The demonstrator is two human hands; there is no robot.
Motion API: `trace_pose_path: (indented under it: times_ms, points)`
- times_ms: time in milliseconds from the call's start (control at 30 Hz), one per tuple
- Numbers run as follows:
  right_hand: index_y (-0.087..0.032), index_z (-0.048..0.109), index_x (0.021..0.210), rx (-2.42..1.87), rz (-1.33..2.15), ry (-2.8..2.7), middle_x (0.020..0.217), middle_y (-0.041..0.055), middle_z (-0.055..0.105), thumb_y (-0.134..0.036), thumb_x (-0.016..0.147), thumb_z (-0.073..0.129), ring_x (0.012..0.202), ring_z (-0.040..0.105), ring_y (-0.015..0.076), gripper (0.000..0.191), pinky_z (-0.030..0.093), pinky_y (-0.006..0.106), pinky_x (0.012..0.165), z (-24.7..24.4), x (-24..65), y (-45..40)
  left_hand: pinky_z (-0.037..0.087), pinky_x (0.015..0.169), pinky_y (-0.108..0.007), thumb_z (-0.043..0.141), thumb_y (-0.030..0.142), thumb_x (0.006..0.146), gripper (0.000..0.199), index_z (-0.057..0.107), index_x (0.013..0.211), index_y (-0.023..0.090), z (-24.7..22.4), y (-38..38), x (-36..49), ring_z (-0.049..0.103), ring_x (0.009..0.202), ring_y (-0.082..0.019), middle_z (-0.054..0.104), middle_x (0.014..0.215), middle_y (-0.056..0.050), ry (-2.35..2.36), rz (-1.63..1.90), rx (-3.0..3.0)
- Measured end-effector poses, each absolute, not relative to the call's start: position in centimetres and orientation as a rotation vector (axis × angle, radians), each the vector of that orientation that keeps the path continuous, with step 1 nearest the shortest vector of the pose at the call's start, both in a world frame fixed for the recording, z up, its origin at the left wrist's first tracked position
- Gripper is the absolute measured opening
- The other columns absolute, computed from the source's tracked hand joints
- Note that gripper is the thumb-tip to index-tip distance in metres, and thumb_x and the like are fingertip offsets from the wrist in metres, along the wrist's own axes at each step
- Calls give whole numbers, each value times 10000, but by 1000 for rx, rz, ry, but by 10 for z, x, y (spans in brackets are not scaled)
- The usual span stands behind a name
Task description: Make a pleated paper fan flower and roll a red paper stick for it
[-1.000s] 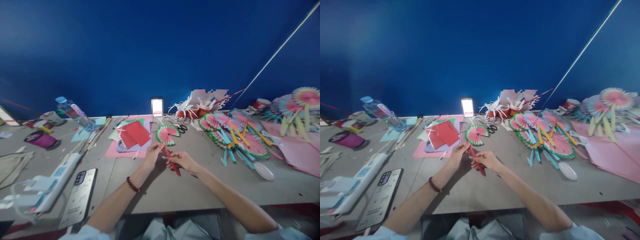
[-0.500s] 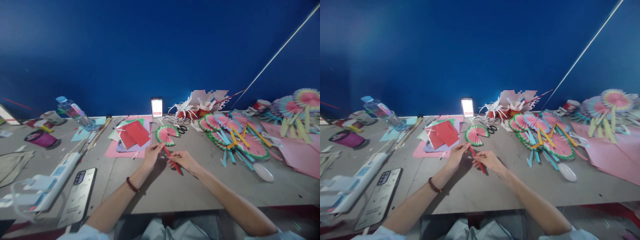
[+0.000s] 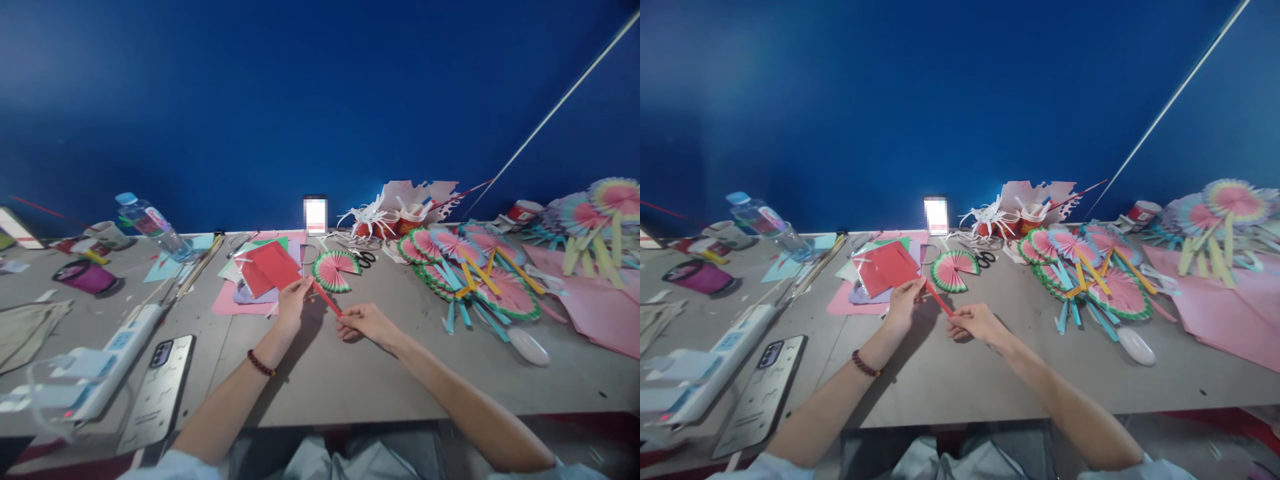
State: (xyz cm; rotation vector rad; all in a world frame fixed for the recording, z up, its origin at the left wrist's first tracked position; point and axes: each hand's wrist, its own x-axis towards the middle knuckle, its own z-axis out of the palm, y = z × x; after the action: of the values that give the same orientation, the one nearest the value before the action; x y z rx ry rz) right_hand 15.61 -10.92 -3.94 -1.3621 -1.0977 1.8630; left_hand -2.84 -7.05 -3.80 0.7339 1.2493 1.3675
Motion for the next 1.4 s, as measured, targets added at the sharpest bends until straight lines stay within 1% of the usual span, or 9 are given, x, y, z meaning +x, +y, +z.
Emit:
trace_pose_path:
  times_ms: [267, 467, 533, 633, 833, 967, 1100, 1233, 1400]
  points:
    - [-132, 669, 766, -1323, 1788, -1189, 709, 55, 722, -436, 682, 814, 616, 690, 143, 348, 581, 267, 639, -40, 157, -111, 423, 482, -217, 888, 419, 492, 388, 744, 729, 149, -44, -66, -29, 670, 650, -166, 729, 704, -53, 1259, 1470, 705]
    - [-149, 679, 773, -1348, 1599, -1360, 651, 16, 688, -461, 746, 711, 505, 614, 101, 315, 483, 207, 475, -48, 158, -106, 415, 492, -198, 918, 393, 433, 437, 746, 759, 158, -47, -60, -33, 653, 641, -136, 717, 691, -32, 1188, 1527, 578]
    - [-148, 673, 766, -1383, 1547, -1390, 643, 19, 687, -439, 780, 667, 487, 606, 101, 292, 475, 211, 465, -50, 160, -103, 414, 496, -198, 917, 399, 439, 436, 742, 755, 155, -47, -59, -34, 655, 645, -137, 714, 686, -31, 1157, 1519, 570]
    - [-153, 686, 784, -1432, 1405, -1456, 640, 24, 690, -395, 810, 624, 515, 624, 115, 252, 501, 229, 509, -52, 167, -99, 420, 496, -209, 911, 401, 447, 420, 732, 736, 154, -44, -59, -34, 653, 629, -143, 710, 673, -30, 1147, 1501, 635]
    - [-181, 684, 883, -1445, 1259, -1482, 704, 24, 717, -340, 796, 605, 608, 663, 138, 198, 526, 245, 571, -48, 184, -90, 452, 524, -228, 895, 338, 501, 329, 712, 705, 156, -37, -60, -36, 644, 624, -148, 699, 675, -23, 1134, 1494, 780]
    - [-184, 631, 777, -1435, 1227, -1476, 699, 34, 720, -327, 782, 593, 605, 655, 129, 148, 522, 234, 570, -43, 184, -91, 423, 510, -212, 884, 319, 531, 291, 700, 699, 167, -41, -58, -36, 642, 634, -146, 686, 656, -9, 1101, 1490, 758]
    - [-191, 598, 762, -1415, 1253, -1510, 665, 28, 706, -360, 792, 579, 545, 627, 121, 173, 494, 225, 506, -40, 177, -97, 393, 487, -192, 896, 328, 489, 318, 685, 663, 165, -47, -54, -37, 593, 571, -107, 652, 603, 9, 1107, 1528, 681]
    - [-192, 598, 758, -1399, 1237, -1534, 671, 37, 707, -417, 803, 570, 567, 642, 131, 232, 498, 236, 524, -42, 173, -101, 411, 502, -189, 904, 363, 484, 368, 667, 682, 163, -47, -55, -35, 550, 531, -76, 625, 605, 30, 1032, 1514, 659]
    - [-189, 610, 771, -1399, 1221, -1513, 717, 54, 725, -466, 804, 584, 611, 663, 146, 280, 500, 246, 540, -46, 174, -101, 475, 578, -215, 882, 412, 551, 379, 683, 783, 188, -39, -63, -29, 614, 635, -109, 660, 733, 9, 928, 1436, 707]
